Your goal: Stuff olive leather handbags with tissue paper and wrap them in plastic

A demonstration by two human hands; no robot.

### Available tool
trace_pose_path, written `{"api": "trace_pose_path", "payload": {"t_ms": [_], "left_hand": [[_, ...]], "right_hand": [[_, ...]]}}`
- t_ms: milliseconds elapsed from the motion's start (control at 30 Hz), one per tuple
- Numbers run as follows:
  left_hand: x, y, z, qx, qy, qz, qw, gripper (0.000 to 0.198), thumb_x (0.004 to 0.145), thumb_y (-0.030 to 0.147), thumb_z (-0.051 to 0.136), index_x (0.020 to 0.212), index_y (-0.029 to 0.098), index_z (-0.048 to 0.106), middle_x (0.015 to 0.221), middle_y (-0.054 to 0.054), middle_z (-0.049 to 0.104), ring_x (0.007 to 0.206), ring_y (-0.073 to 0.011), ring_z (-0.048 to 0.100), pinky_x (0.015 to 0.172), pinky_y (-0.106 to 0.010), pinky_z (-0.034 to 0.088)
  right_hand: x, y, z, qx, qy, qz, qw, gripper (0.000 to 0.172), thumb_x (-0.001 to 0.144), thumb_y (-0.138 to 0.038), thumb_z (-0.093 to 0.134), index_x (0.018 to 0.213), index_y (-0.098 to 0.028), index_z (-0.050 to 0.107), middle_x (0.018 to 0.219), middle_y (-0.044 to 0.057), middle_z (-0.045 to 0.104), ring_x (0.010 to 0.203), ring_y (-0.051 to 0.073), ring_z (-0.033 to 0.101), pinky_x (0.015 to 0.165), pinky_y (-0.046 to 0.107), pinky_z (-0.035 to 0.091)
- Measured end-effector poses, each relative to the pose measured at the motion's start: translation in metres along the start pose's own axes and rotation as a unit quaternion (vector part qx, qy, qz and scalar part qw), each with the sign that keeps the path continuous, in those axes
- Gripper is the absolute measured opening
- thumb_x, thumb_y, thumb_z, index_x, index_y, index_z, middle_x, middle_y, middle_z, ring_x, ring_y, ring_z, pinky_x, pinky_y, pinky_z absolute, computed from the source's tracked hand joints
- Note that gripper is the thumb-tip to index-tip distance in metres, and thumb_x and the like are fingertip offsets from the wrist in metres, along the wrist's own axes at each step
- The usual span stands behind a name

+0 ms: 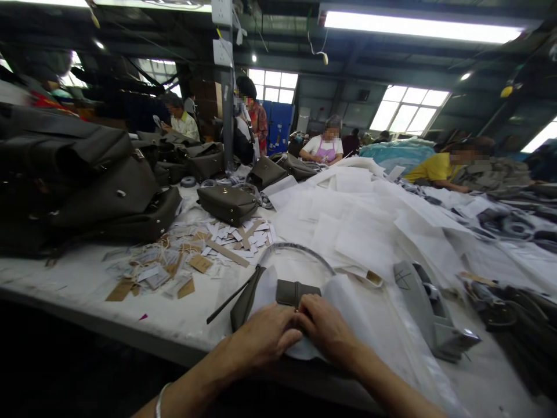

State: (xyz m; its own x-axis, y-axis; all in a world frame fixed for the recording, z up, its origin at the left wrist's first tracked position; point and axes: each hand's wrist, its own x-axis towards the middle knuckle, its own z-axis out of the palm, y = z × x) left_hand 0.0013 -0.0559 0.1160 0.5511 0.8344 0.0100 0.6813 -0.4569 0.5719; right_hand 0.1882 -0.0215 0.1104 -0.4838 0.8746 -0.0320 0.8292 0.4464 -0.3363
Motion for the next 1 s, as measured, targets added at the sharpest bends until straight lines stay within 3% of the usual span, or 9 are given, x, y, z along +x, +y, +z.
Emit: {"api": "trace_pose_path", "payload": {"t_ms": [133,233,333,400,533,667,767,867,1000], "left_hand": [[0.016,0.003,-0.008,0.134,0.035,-0.085,0.987,0.019,0.094,0.029,0.053,0.109,0.018,0.058,0.107,-0.007,0.065,0.104,-0.0259,0.061,0.091,-0.038,0.05],[0.03,-0.002,-0.013,0.189,0.032,-0.112,0.975,0.022,0.093,0.028,0.054,0.109,0.014,0.061,0.109,-0.012,0.064,0.104,-0.0295,0.062,0.09,-0.042,0.052],[0.043,-0.012,-0.016,0.196,0.038,-0.139,0.97,0.025,0.094,0.022,0.05,0.113,0.01,0.062,0.11,-0.017,0.064,0.097,-0.0308,0.065,0.083,-0.043,0.055],[0.05,-0.02,-0.017,0.195,0.045,-0.153,0.968,0.027,0.096,0.021,0.046,0.116,0.011,0.061,0.113,-0.018,0.064,0.095,-0.029,0.066,0.081,-0.041,0.056],[0.063,-0.032,-0.021,0.192,0.077,-0.205,0.957,0.04,0.094,0.021,0.048,0.133,0.013,0.05,0.126,-0.019,0.058,0.1,-0.0267,0.067,0.083,-0.036,0.056],[0.075,-0.037,-0.023,0.185,0.088,-0.257,0.945,0.031,0.09,0.02,0.054,0.119,0.011,0.059,0.114,-0.018,0.064,0.098,-0.0289,0.068,0.082,-0.038,0.057],[0.076,-0.041,-0.022,0.181,0.103,-0.275,0.939,0.026,0.09,0.015,0.049,0.112,0.013,0.062,0.114,-0.016,0.064,0.097,-0.0281,0.069,0.081,-0.038,0.057],[0.074,-0.047,-0.02,0.175,0.124,-0.288,0.933,0.028,0.091,0.014,0.045,0.115,0.013,0.06,0.118,-0.016,0.062,0.099,-0.0263,0.068,0.082,-0.036,0.056],[0.073,-0.056,-0.019,0.165,0.139,-0.307,0.927,0.028,0.092,0.014,0.043,0.115,0.012,0.06,0.116,-0.015,0.064,0.102,-0.0241,0.067,0.085,-0.032,0.054]], "right_hand": [[0.0,0.006,-0.024,0.046,0.004,-0.019,0.999,0.011,0.092,-0.028,0.058,0.093,-0.02,0.066,0.104,0.004,0.066,0.1,0.02,0.059,0.09,0.032,0.042],[0.0,0.01,-0.03,-0.016,0.004,-0.02,1.0,0.035,0.092,-0.039,0.059,0.121,-0.02,0.064,0.137,0.01,0.056,0.129,0.028,0.047,0.111,0.044,0.029],[0.003,0.016,-0.019,-0.041,-0.038,-0.016,0.998,0.06,0.095,-0.052,0.049,0.145,-0.019,0.046,0.154,0.011,0.039,0.143,0.031,0.031,0.119,0.051,0.015],[0.004,0.022,-0.007,-0.04,-0.057,-0.014,0.997,0.067,0.096,-0.057,0.044,0.151,-0.019,0.036,0.157,0.01,0.033,0.145,0.031,0.028,0.12,0.051,0.014],[0.005,0.035,0.012,-0.052,-0.039,-0.017,0.998,0.067,0.096,-0.06,0.038,0.152,-0.023,0.035,0.158,0.007,0.03,0.146,0.031,0.025,0.121,0.052,0.015],[0.006,0.041,0.02,-0.066,-0.012,-0.026,0.997,0.066,0.096,-0.061,0.036,0.151,-0.025,0.036,0.157,0.006,0.033,0.145,0.032,0.028,0.12,0.055,0.019],[0.006,0.038,0.012,-0.078,0.004,-0.046,0.996,0.064,0.095,-0.062,0.039,0.149,-0.027,0.041,0.153,0.006,0.04,0.142,0.034,0.033,0.119,0.061,0.014],[0.008,0.03,-0.003,-0.099,0.02,-0.049,0.994,0.066,0.091,-0.065,0.047,0.147,-0.031,0.044,0.15,0.005,0.045,0.144,0.037,0.028,0.118,0.065,0.001],[0.01,0.028,-0.018,-0.058,-0.054,0.014,0.997,0.074,0.089,-0.069,0.044,0.15,-0.028,0.038,0.154,0.009,0.038,0.145,0.037,0.026,0.116,0.066,0.004]]}}
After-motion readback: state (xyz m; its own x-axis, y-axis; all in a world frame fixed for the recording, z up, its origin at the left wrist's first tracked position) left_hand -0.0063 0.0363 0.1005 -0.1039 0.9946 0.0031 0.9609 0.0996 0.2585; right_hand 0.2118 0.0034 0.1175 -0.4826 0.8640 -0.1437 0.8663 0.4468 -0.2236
